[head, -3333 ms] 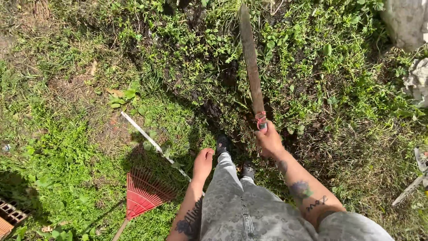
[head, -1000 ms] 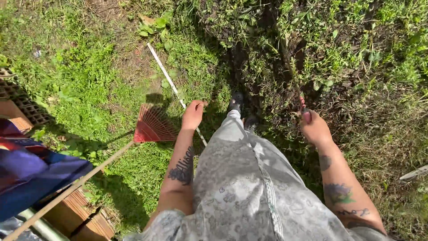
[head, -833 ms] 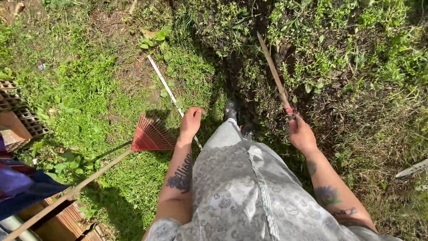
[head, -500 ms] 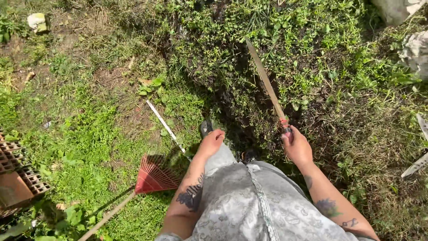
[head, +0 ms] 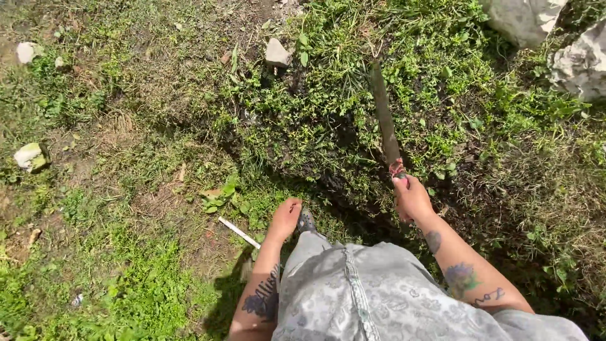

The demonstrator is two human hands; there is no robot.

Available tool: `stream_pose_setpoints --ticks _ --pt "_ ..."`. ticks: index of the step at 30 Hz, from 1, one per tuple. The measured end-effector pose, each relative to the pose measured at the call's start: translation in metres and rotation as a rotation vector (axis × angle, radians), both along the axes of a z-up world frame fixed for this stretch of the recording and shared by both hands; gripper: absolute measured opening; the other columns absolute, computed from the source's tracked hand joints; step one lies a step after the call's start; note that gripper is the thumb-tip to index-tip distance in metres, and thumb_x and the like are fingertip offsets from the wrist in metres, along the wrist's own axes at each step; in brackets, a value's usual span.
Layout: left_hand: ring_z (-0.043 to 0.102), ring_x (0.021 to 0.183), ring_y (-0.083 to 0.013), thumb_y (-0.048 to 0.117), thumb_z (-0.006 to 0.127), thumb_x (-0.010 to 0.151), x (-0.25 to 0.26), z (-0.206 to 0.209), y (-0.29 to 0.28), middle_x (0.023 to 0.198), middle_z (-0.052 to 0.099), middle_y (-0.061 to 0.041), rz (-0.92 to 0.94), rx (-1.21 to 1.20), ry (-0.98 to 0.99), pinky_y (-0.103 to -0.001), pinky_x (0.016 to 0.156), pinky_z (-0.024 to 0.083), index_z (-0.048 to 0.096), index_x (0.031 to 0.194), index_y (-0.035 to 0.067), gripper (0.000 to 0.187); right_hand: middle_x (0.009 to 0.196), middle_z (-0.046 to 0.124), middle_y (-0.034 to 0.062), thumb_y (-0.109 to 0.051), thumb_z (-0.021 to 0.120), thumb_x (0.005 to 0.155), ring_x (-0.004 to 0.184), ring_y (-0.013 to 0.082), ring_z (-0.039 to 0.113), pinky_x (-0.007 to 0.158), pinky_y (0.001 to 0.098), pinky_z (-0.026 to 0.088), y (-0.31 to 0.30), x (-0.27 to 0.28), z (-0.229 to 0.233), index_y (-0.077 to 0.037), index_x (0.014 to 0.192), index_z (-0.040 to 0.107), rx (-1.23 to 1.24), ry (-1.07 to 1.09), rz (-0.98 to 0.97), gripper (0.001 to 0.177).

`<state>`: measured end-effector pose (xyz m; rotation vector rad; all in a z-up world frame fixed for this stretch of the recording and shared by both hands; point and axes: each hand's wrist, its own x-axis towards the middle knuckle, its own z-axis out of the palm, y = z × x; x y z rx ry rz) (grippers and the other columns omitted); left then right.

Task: The person uses a long-bladed tool to cut and loosen weeds in a grassy area. They repeatedly strike and scrape the ground, then pull up clumps of weeds by hand and place them aside.

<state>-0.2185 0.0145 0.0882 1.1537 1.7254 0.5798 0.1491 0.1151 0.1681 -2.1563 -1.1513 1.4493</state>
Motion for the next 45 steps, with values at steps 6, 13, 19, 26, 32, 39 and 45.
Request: stream_pose_setpoints --ticks 6,13,19,26,32,39,45 --pt "0.071 0.107 -0.0325 0.032 0.056 0.099 -0.112 -0.038 0.020 0.113 0.075 -0.016 0.012 -0.150 0.105 -0.040 0.094 0.053 0.071 0.119 0.010 0.034 0.079 0.061 0.0012 -0.033 0.055 0.102 0.061 0.0114 0.059 0.053 0.0325 0.052 0.044 -0.028 0.056 -0.007 0.110 0.055 0.238 0.113 -0.232 0.027" --pt "0.071 0.105 -0.0306 0.032 0.054 0.100 -0.077 -0.044 0.086 0.112 0.075 -0.015 -0.054 -0.038 0.062 -0.040 0.092 0.053 0.071 0.118 0.009 0.033 0.072 0.053 0.0050 -0.044 0.049 0.109 0.052 0.0188 0.047 0.045 0.0370 0.037 0.050 -0.002 0.048 -0.007 0.102 0.052 0.050 0.125 -0.450 0.038" --pt "0.071 0.104 -0.0269 0.029 0.057 0.098 -0.018 -0.011 0.108 0.112 0.075 -0.012 -0.186 0.006 -0.082 -0.037 0.091 0.054 0.071 0.116 0.009 0.030 0.080 0.058 0.0028 -0.037 0.051 0.107 0.059 0.0124 0.056 0.053 0.0305 0.051 0.059 0.035 0.034 -0.008 0.102 0.054 0.081 0.190 -0.583 0.029" --pt "0.072 0.102 -0.0282 0.028 0.056 0.099 -0.010 -0.042 0.134 0.111 0.075 -0.012 -0.201 -0.086 -0.028 -0.038 0.089 0.055 0.071 0.115 0.009 0.029 0.090 0.057 0.0017 -0.036 0.040 0.122 0.070 0.0120 0.058 0.061 0.0302 0.055 0.112 0.149 0.098 -0.011 0.121 0.044 0.859 0.188 -0.633 0.026" --pt "0.072 0.102 -0.0300 0.028 0.055 0.099 -0.015 -0.041 0.146 0.109 0.076 -0.014 -0.262 -0.142 -0.095 -0.038 0.090 0.054 0.071 0.113 0.007 0.030 0.086 0.056 0.0056 -0.034 0.040 0.122 0.068 0.0164 0.054 0.065 0.0314 0.050 0.143 0.299 0.050 -0.007 0.115 0.047 1.058 0.290 -0.783 0.029" --pt "0.071 0.092 -0.0333 0.027 0.056 0.100 -0.089 -0.114 0.162 0.101 0.075 -0.017 -0.276 0.044 0.015 -0.039 0.083 0.057 0.072 0.107 0.005 0.028 0.060 0.051 -0.0014 -0.046 0.041 0.108 0.043 0.0121 0.048 0.040 0.0312 0.044 0.370 -0.036 -0.082 -0.010 0.105 0.044 0.453 0.210 -0.835 0.037" --pt "0.074 0.087 -0.0279 0.028 0.050 0.102 -0.139 -0.106 0.192 0.102 0.075 -0.015 -0.345 -0.198 0.018 -0.041 0.078 0.058 0.072 0.112 0.007 0.033 0.060 0.059 0.0053 -0.041 0.059 0.101 0.044 0.0190 0.058 0.041 0.0357 0.046 0.260 -0.221 -0.177 -0.006 0.093 0.059 -0.018 0.293 -0.588 0.035"
